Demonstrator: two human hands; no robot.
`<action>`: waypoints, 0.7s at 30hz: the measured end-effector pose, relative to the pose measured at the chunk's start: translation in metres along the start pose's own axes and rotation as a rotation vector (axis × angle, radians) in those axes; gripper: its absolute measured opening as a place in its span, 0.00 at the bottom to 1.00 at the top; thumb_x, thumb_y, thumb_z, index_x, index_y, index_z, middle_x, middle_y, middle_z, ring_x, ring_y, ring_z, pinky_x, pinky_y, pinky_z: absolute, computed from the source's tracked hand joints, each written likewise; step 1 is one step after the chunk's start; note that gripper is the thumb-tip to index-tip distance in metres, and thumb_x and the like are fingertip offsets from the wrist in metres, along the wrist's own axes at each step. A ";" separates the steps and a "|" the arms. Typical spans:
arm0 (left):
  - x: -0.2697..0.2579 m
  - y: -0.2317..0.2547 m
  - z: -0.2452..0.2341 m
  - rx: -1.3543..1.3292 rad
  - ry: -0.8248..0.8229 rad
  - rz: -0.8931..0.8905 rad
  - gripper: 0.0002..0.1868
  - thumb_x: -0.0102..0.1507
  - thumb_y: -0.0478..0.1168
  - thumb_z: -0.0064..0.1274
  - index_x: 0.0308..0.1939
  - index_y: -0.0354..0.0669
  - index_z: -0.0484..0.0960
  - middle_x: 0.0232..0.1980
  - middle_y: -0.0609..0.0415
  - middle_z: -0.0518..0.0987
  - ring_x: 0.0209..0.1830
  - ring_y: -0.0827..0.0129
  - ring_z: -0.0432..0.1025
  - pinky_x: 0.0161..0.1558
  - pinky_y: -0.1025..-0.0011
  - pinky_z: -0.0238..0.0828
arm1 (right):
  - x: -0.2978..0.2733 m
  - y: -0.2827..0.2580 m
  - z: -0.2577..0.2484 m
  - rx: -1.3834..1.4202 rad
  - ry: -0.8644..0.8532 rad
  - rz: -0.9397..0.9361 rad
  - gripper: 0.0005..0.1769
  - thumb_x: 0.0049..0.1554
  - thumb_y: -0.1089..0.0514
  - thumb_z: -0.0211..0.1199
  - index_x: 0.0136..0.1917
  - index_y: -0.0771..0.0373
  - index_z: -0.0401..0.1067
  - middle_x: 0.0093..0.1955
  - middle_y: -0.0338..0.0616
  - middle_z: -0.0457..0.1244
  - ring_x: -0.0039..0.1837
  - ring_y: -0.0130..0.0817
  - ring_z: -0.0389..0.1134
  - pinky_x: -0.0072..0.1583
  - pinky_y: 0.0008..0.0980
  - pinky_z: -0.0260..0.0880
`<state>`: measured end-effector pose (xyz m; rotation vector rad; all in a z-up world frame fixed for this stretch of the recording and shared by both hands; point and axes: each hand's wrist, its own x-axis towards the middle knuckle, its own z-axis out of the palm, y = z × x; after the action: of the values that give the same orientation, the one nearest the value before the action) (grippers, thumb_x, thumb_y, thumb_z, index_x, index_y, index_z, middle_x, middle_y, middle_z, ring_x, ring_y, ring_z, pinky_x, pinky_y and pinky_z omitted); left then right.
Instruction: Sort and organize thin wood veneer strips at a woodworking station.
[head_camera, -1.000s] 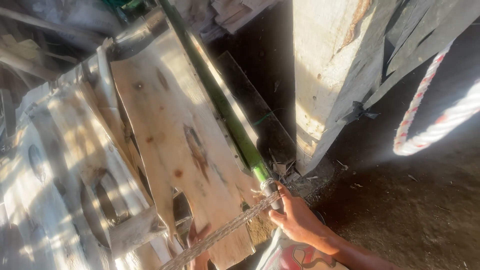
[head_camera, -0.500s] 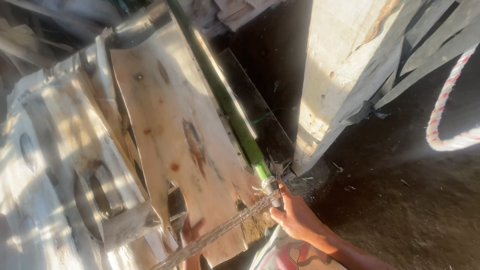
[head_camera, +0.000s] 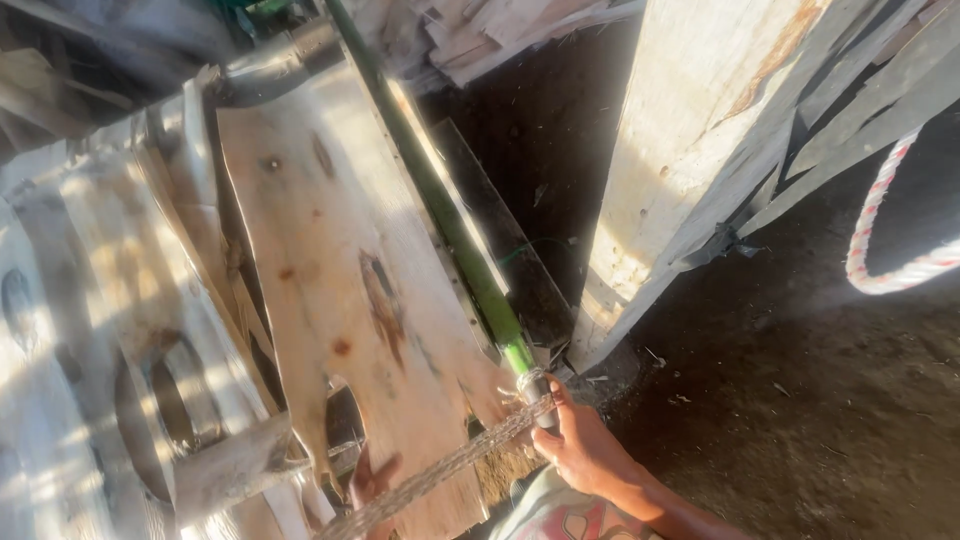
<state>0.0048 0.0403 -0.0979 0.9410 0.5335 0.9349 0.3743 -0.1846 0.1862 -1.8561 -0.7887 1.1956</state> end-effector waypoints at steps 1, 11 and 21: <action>0.007 -0.001 -0.002 0.027 0.023 -0.005 0.41 0.61 0.42 0.57 0.75 0.26 0.60 0.70 0.36 0.74 0.67 0.53 0.72 0.66 0.60 0.72 | 0.007 0.006 0.003 0.012 0.026 -0.009 0.38 0.59 0.60 0.56 0.78 0.57 0.43 0.38 0.49 0.69 0.32 0.36 0.70 0.35 0.37 0.75; -0.006 0.009 0.002 0.287 0.112 -0.057 0.44 0.60 0.46 0.59 0.76 0.30 0.62 0.69 0.39 0.75 0.64 0.53 0.72 0.62 0.56 0.72 | -0.007 -0.019 -0.009 -0.004 -0.038 0.047 0.43 0.58 0.59 0.55 0.82 0.53 0.40 0.38 0.46 0.65 0.30 0.36 0.65 0.31 0.38 0.71; 0.012 0.013 0.018 0.286 0.179 -0.111 0.41 0.57 0.33 0.60 0.74 0.28 0.65 0.65 0.42 0.77 0.63 0.59 0.72 0.63 0.61 0.69 | 0.005 0.000 -0.003 -0.020 0.008 -0.010 0.41 0.57 0.61 0.56 0.79 0.56 0.44 0.36 0.49 0.67 0.29 0.38 0.68 0.31 0.37 0.73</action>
<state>0.0189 0.0456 -0.0778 1.0767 0.8802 0.8606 0.3792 -0.1817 0.1850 -1.8704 -0.8074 1.1773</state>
